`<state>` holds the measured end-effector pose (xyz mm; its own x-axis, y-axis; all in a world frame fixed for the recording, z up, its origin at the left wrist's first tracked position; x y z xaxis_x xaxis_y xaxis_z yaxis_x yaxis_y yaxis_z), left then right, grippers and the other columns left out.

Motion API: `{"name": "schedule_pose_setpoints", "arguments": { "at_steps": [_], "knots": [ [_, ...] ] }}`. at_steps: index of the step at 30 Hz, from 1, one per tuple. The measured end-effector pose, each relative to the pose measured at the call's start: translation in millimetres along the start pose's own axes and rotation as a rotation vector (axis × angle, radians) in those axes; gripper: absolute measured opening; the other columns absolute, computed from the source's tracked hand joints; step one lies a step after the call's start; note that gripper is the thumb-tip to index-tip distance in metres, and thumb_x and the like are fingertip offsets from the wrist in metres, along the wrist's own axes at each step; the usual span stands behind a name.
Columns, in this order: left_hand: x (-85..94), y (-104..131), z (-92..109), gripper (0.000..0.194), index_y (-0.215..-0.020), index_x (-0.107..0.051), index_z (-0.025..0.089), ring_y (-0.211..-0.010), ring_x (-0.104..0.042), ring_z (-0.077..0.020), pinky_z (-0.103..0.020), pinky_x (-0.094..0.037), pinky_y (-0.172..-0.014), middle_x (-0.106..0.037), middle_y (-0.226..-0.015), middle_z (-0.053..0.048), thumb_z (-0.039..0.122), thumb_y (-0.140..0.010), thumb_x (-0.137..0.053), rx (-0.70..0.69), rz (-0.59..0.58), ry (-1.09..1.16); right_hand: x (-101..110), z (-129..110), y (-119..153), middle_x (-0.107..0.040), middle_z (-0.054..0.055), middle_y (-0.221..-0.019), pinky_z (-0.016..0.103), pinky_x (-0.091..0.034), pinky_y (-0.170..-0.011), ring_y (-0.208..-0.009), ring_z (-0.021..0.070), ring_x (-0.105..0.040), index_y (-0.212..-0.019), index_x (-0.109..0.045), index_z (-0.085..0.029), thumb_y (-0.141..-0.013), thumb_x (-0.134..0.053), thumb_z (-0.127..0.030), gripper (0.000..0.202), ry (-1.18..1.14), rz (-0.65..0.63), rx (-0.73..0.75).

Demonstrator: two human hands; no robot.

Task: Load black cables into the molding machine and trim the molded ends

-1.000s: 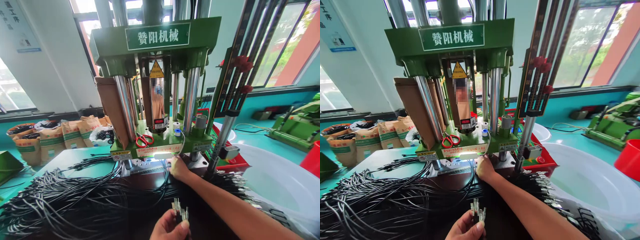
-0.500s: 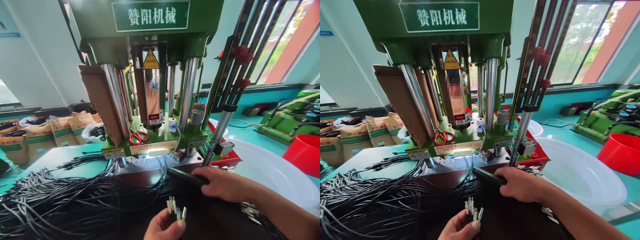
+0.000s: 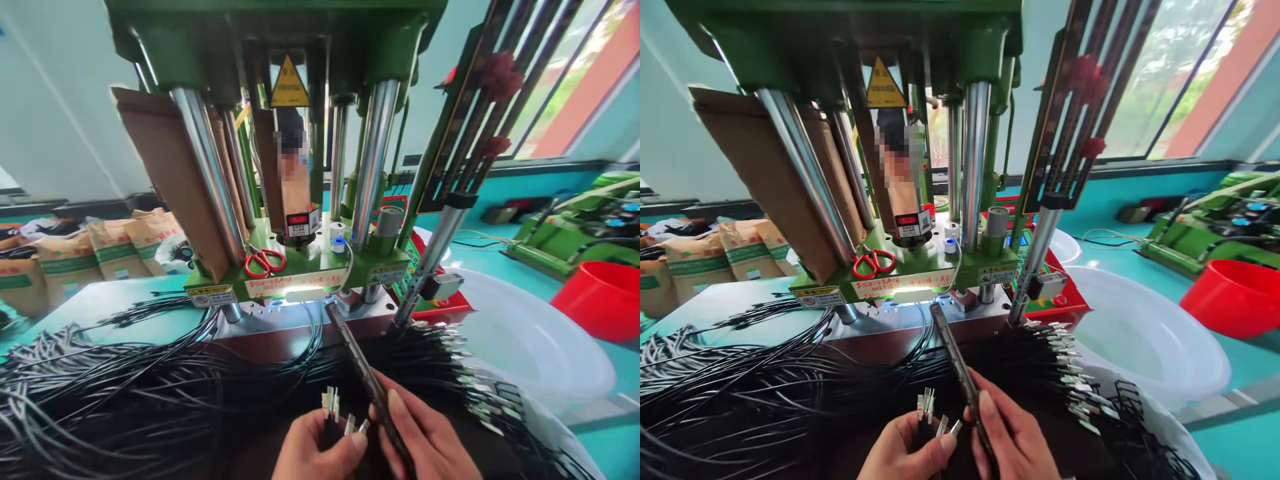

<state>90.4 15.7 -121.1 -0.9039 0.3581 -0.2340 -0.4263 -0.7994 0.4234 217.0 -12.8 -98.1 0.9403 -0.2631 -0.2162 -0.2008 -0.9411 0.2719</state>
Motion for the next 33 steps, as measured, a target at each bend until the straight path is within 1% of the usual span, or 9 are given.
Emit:
{"name": "schedule_pose_setpoints", "arguments": {
  "at_steps": [3,9,15,21,23,26,28,31,33],
  "knots": [
    [-3.1,1,0,0.060,-0.070,-0.058,0.011,-0.036,-0.042,-0.0048,-0.017,-0.029,-0.037,-0.052,-0.049,0.002,0.065,-0.051,-0.075,-0.004,-0.005,-0.066,-10,-5,-10,-0.049,-0.004,-0.048,0.019,-0.034,-0.032,-0.039,0.0099,-0.043,-0.124,-0.060,-0.020,-0.081,-0.057,-0.061,0.060,0.035,-0.017,0.088],
    [-3.2,5,-2,0.055,-0.076,-0.061,0.012,-0.035,-0.042,-0.0062,-0.016,-0.027,-0.035,-0.051,-0.044,0.002,0.063,-0.059,-0.073,0.019,0.005,-0.136,-9,-5,-10,-0.066,0.004,-0.074,0.022,-0.044,-0.036,-0.051,0.0152,-0.057,-0.119,-0.064,-0.021,-0.079,-0.058,-0.062,0.058,0.116,-0.037,0.129],
    [-8.0,6,5,0.055,-0.073,-0.060,0.012,-0.034,-0.040,-0.0048,-0.016,-0.026,-0.035,-0.051,-0.045,0.002,0.063,-0.058,-0.072,0.024,-0.012,-0.158,-15,0,-11,-0.061,0.001,-0.066,0.018,-0.033,-0.028,-0.036,0.0070,-0.041,-0.126,-0.059,-0.023,-0.084,-0.054,-0.058,0.055,0.127,-0.091,0.095],
    [-9.2,8,8,0.053,-0.069,-0.058,0.013,-0.034,-0.040,-0.0058,-0.016,-0.024,-0.035,-0.049,-0.042,0.003,0.063,-0.058,-0.072,0.030,-0.002,-0.181,-14,-1,-10,-0.059,0.000,-0.062,0.019,-0.034,-0.028,-0.035,0.0075,-0.040,-0.127,-0.058,-0.024,-0.085,-0.051,-0.058,0.055,0.178,-0.097,0.110],
    [-7.8,7,7,0.053,-0.070,-0.058,0.014,-0.033,-0.039,-0.0057,-0.016,-0.023,-0.035,-0.048,-0.041,0.003,0.063,-0.058,-0.072,0.040,0.005,-0.188,-13,-2,-9,-0.062,0.001,-0.067,0.019,-0.036,-0.029,-0.037,0.0087,-0.044,-0.127,-0.059,-0.023,-0.085,-0.051,-0.058,0.055,0.223,-0.085,0.129],
    [-9.9,5,4,0.055,-0.069,-0.056,0.014,-0.032,-0.037,-0.0053,-0.017,-0.022,-0.034,-0.047,-0.039,0.004,0.066,-0.057,-0.071,0.042,-0.035,-0.173,-10,-5,-8,-0.068,0.006,-0.087,0.022,-0.050,-0.043,-0.055,0.0147,-0.059,-0.123,-0.062,-0.024,-0.086,-0.052,-0.056,0.051,0.284,-0.052,0.190],
    [-12.2,4,2,0.055,-0.068,-0.054,0.015,-0.031,-0.036,-0.0054,-0.017,-0.022,-0.033,-0.046,-0.038,0.004,0.066,-0.057,-0.071,0.046,-0.068,-0.144,-9,-8,-8,-0.068,0.007,-0.100,0.026,-0.057,-0.065,-0.077,0.0201,-0.065,-0.121,-0.063,-0.024,-0.087,-0.051,-0.054,0.047,0.305,-0.030,0.248],
    [-13.2,3,-1,0.051,-0.072,-0.053,0.016,-0.030,-0.036,-0.0056,-0.016,-0.020,-0.032,-0.044,-0.037,0.006,0.062,-0.059,-0.073,0.060,-0.082,-0.090,-9,-15,-6,-0.066,0.008,-0.111,0.031,-0.050,-0.092,-0.101,0.0236,-0.062,-0.120,-0.064,-0.024,-0.089,-0.050,-0.050,0.042,0.351,-0.004,0.341],
    [-13.6,4,-1,0.049,-0.073,-0.052,0.016,-0.030,-0.037,-0.0057,-0.015,-0.021,-0.031,-0.045,-0.037,0.006,0.059,-0.061,-0.074,0.066,-0.091,-0.067,-11,-20,-4,-0.067,0.009,-0.108,0.032,-0.049,-0.093,-0.100,0.0234,-0.061,-0.118,-0.065,-0.024,-0.089,-0.050,-0.050,0.042,0.385,0.000,0.387]
  ]
}}
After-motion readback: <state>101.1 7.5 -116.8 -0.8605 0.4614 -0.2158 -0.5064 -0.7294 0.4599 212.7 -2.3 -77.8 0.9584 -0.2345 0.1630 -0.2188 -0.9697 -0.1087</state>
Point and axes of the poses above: each hand's wrist, its own y-axis away from the middle knuckle, its own x-axis out of the back of the hand, z = x × y, the point moved 9 cm from there along -y, towards the middle knuckle
